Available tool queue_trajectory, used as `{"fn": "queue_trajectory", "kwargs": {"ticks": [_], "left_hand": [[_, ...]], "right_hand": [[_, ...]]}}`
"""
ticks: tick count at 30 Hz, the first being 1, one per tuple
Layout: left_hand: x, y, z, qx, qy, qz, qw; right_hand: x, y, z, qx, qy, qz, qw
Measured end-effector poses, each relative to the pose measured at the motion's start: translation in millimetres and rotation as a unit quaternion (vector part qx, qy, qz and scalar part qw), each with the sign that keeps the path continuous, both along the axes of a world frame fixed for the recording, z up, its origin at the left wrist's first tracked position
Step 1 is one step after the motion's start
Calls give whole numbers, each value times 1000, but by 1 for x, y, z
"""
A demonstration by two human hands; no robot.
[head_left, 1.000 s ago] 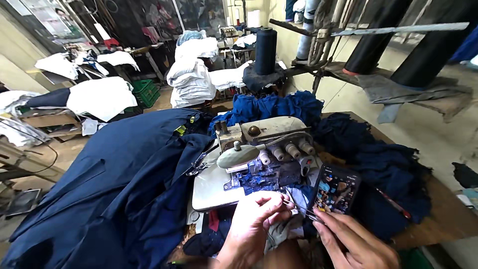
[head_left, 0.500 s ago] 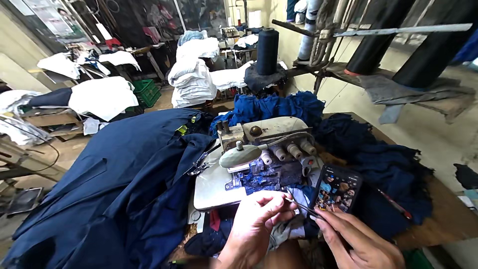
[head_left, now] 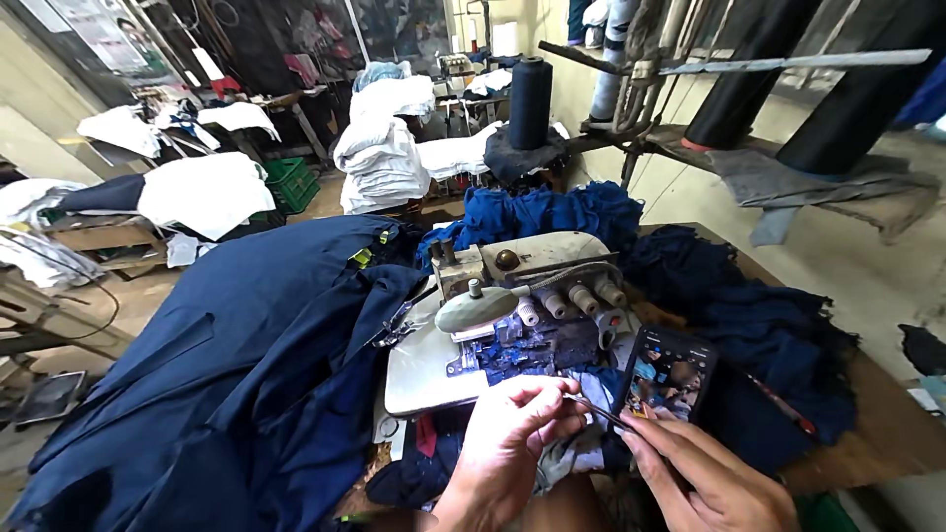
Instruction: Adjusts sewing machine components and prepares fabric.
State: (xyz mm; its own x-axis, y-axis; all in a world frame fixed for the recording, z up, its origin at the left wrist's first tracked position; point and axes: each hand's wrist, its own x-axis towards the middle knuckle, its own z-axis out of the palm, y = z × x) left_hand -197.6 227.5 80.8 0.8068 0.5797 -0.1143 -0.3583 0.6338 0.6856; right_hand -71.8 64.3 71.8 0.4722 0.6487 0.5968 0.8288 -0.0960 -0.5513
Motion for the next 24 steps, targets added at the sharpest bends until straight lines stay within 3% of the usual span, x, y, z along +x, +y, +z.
{"fn": "queue_trajectory", "kwargs": {"ticks": [10,17,24], "left_hand": [[0,1,-2,-6,0,-5,1000],[1,2,3,146,68,33,986],[7,-1,10,30,38,26,998]], "right_hand": [[3,1,2,-1,-4,-2,1000],[10,2,1,0,-27,0,1000],[8,3,1,-8,-28,-3,1000]]}}
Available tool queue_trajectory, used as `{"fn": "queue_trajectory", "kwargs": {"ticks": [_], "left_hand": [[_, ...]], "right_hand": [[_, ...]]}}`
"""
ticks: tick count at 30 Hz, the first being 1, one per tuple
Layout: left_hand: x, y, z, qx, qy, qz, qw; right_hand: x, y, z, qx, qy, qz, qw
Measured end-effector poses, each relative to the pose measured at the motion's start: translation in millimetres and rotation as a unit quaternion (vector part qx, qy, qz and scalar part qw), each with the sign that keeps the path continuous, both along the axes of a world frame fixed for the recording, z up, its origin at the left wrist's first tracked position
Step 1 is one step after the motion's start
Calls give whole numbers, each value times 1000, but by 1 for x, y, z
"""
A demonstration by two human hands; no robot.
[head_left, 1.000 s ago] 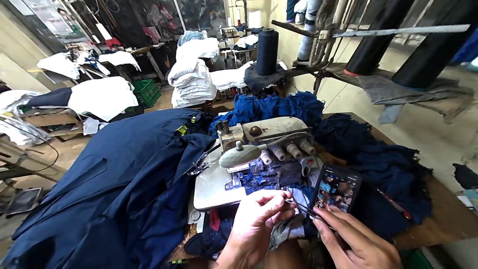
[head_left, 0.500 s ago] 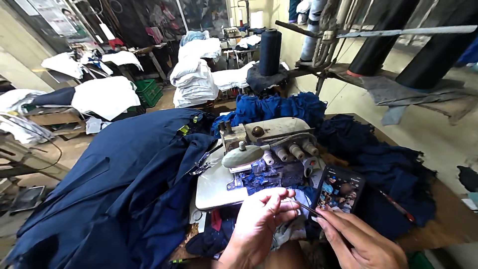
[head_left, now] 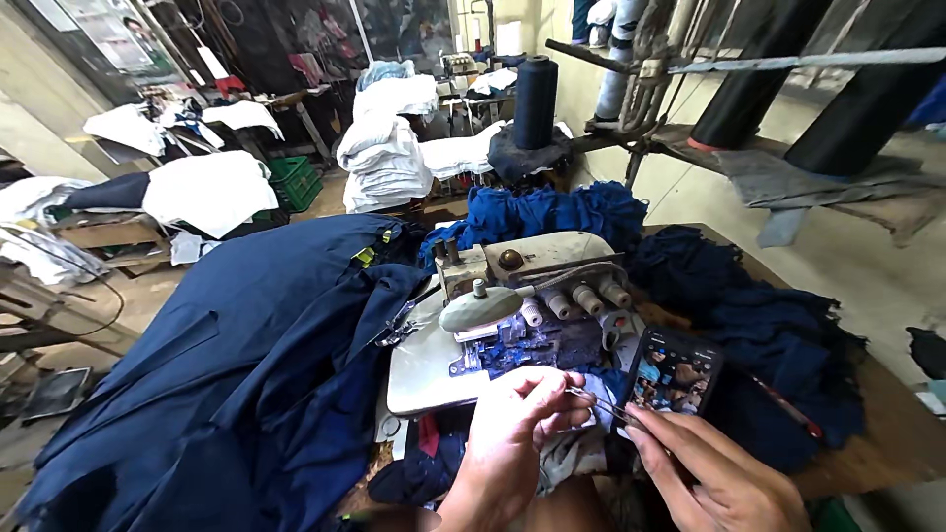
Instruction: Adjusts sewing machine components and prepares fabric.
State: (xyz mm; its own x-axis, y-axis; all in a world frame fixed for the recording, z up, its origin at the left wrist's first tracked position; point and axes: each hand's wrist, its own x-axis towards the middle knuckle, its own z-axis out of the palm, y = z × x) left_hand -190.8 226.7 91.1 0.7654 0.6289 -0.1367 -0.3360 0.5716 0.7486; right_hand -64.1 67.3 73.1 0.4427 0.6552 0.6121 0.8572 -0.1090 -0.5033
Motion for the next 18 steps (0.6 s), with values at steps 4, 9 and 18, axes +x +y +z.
{"fn": "queue_trajectory", "kwargs": {"ticks": [4,9,18], "left_hand": [[0,-1,-2,-34,-17,0,999],[0,-1,-1,-34,-19,-3,999],[-1,-2,-2,-28,-24,-11,999]], "right_hand": [[0,-1,0,4,-4,-2,1000],[0,0,2,4,-2,-4,1000],[-1,1,2,12,0,-5,1000]]}}
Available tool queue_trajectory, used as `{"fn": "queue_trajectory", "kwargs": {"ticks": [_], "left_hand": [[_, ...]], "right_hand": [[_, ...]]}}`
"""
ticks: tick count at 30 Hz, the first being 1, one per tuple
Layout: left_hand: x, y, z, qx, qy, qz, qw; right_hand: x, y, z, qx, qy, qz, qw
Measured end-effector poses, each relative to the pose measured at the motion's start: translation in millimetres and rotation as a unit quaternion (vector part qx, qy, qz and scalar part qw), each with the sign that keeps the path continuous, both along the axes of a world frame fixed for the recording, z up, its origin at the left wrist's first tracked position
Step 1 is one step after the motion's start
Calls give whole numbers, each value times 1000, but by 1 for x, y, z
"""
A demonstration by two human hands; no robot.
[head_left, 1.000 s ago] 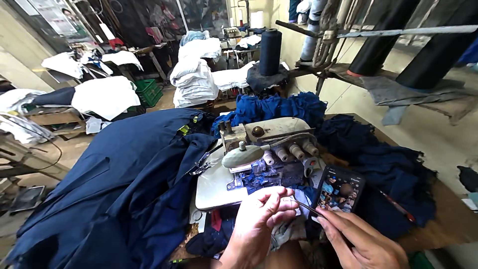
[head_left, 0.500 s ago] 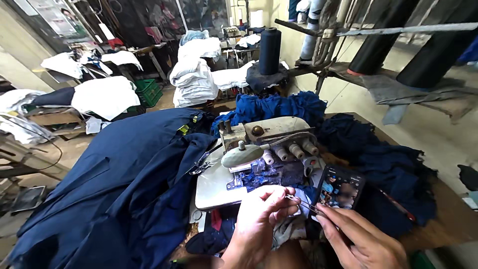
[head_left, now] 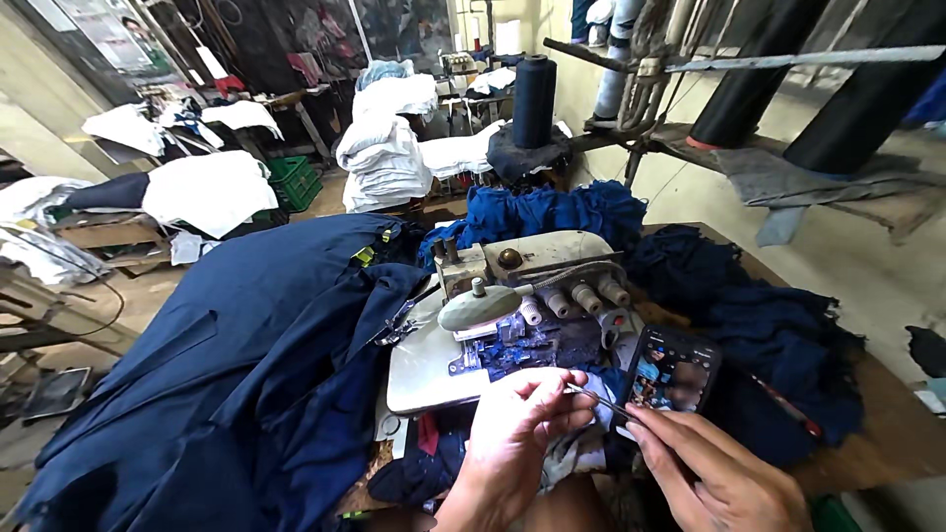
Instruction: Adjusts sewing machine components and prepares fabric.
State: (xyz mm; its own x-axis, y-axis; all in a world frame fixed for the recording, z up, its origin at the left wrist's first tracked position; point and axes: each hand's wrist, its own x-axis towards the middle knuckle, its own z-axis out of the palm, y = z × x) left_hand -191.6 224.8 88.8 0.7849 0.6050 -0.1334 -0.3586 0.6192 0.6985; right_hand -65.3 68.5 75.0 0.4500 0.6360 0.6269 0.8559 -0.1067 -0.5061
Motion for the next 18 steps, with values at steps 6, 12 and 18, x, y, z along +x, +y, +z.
{"fn": "queue_trajectory", "kwargs": {"ticks": [6,12,18], "left_hand": [[-3,5,-8,63,8,15,998],[-45,21,-4,572,115,241,775],[-65,69,-10,562,216,431,672]], "right_hand": [[6,-3,6,-3,5,-6,1000],[59,-14,27,27,-49,-55,997],[24,18,8,-43,-88,-42,994]]}}
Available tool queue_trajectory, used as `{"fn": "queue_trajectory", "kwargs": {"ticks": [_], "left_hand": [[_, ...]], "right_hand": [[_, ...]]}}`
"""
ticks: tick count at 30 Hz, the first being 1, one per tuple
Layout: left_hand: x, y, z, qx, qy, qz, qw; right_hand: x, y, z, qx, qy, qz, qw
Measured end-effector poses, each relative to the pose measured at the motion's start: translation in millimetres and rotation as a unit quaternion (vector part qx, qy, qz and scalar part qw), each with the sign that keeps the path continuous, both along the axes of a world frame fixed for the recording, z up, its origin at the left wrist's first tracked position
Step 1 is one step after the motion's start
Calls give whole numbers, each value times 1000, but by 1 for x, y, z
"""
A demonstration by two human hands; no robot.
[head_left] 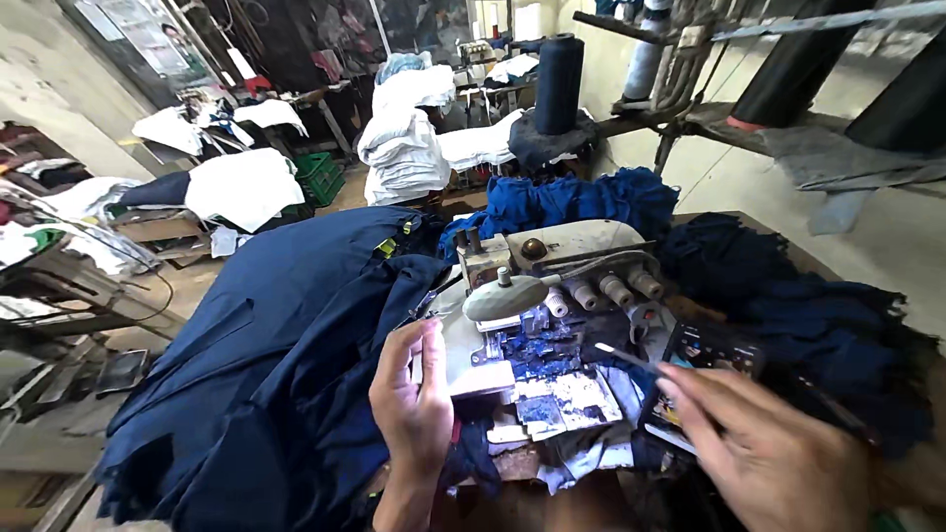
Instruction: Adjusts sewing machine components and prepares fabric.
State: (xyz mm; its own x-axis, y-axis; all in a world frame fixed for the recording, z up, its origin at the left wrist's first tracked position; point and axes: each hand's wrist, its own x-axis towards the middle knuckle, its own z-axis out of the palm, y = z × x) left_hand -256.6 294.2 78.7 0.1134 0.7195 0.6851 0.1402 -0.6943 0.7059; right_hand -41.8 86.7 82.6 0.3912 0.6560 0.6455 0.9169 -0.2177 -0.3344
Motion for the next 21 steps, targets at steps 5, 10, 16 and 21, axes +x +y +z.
{"fn": "queue_trajectory", "kwargs": {"ticks": [5,10,16,21], "left_hand": [[8,20,-25,16,83,55,995],[10,18,-33,10,120,58,991],[9,14,-35,14,160,80,984],[9,15,-36,19,172,79,982]], "right_hand": [[-36,50,-42,-9,25,-7,1000],[-44,81,-58,-25,70,-4,997],[-39,101,-64,-53,105,32,992],[-41,118,-64,-61,160,72,983]]}}
